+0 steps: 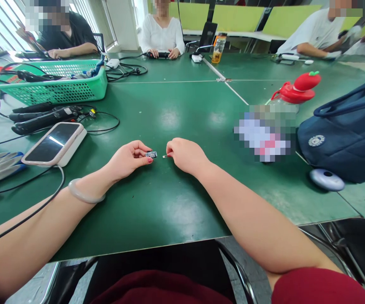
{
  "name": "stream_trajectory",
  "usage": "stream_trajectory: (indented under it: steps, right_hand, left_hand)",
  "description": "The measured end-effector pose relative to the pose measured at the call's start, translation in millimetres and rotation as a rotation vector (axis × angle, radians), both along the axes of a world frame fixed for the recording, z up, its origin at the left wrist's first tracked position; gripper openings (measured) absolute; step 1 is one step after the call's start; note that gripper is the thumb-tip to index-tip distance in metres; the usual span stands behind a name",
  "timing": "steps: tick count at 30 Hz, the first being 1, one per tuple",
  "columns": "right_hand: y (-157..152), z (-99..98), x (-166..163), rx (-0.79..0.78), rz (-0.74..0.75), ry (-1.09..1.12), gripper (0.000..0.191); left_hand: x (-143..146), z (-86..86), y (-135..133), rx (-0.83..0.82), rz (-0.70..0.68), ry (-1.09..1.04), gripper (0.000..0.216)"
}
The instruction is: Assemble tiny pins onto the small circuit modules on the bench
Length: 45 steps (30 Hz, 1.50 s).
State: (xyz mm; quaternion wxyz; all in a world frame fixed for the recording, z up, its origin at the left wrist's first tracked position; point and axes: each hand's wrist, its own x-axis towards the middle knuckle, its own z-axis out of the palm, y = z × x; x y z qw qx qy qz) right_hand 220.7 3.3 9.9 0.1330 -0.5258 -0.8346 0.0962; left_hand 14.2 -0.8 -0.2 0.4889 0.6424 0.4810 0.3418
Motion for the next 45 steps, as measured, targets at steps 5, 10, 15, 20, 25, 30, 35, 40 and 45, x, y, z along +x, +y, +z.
stream_trajectory:
  steps: [5, 10, 15, 20, 25, 30, 35, 40, 45]
  right_hand:
    - [-9.1, 7.5, -7.3, 0.119, 0.011, 0.213, 0.015]
    - [-16.3, 6.9, -17.2, 0.096, 0.08, 0.247, 0.014]
    - [-16.0, 2.2, -19.8, 0.105, 0.095, 0.246, 0.014]
    - [-16.7, 1.9, -20.9, 0.105, 0.083, 0.242, 0.014]
    - [-16.9, 3.7, -19.9, 0.093, 0.079, 0.269, 0.014]
    - [-15.2, 5.3, -16.6, 0.086, 0.062, 0.307, 0.009]
    - [-15.2, 3.7, -16.6, 0.07, 0.062, 0.286, 0.007]
    - [-17.4, 3.6, -18.2, 0.101, 0.06, 0.273, 0.013]
    - [-18.7, 0.7, -20.4, 0.132, 0.073, 0.236, 0.017]
  left_hand:
    - [0.6, -0.4, -1.6, 0.012, -0.022, 0.018, 0.031]
    - [2.2, 1.4, -3.3, 0.006, -0.026, 0.004, 0.029]
    - [3.7, 4.2, -4.2, -0.014, -0.024, 0.011, 0.029]
    - [3.8, 3.9, -3.9, -0.008, -0.031, 0.003, 0.028]
    - [2.8, 2.4, -3.1, -0.004, -0.028, -0.011, 0.03]
    - [1.0, -1.1, -1.2, 0.032, 0.006, -0.055, 0.034]
    - [0.2, -3.7, 0.1, 0.038, 0.001, -0.107, 0.036]
    - [0.0, -1.6, -0.5, 0.024, -0.014, -0.12, 0.036]
    - [-0.7, 3.1, -3.9, 0.002, -0.057, -0.142, 0.042]
